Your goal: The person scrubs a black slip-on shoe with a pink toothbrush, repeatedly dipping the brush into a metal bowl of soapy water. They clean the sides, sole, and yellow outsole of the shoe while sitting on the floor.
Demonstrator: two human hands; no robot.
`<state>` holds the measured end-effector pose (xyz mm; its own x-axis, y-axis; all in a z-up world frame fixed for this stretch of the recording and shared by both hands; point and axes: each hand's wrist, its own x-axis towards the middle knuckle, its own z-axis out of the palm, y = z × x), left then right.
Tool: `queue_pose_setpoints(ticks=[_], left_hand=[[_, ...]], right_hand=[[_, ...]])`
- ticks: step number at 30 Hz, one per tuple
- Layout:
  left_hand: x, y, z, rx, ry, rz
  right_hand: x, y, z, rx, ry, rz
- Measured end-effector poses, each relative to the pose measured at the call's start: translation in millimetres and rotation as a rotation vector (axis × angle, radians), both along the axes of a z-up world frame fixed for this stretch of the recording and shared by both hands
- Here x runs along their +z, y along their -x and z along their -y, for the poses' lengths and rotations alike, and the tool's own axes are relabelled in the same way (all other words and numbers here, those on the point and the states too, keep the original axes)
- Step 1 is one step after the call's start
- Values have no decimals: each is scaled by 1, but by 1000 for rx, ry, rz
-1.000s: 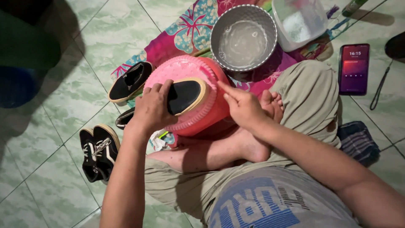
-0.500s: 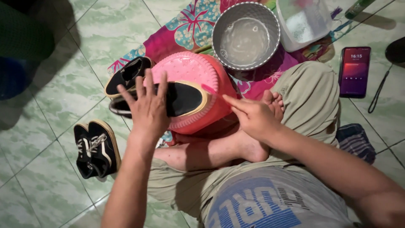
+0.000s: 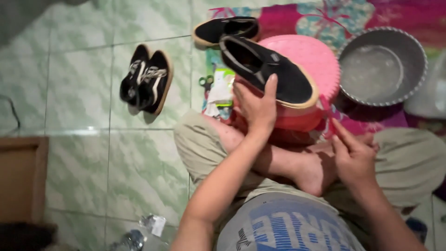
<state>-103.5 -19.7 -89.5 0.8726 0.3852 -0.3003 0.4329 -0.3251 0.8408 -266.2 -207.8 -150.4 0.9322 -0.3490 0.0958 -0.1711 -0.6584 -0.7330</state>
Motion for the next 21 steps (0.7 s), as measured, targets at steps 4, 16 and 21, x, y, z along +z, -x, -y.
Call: queue_pose_setpoints(ticks=[4,16,21], left_hand=[[1,-10,-5,42,8,9],[-20,-27,-47,19,87,259],[-19,-36,-67,165,860,313]], right_hand=[[5,1,-5,-10,-13,8],[63,-6,-42,264,-84,229],[37,-2,-38,423,-55,585]])
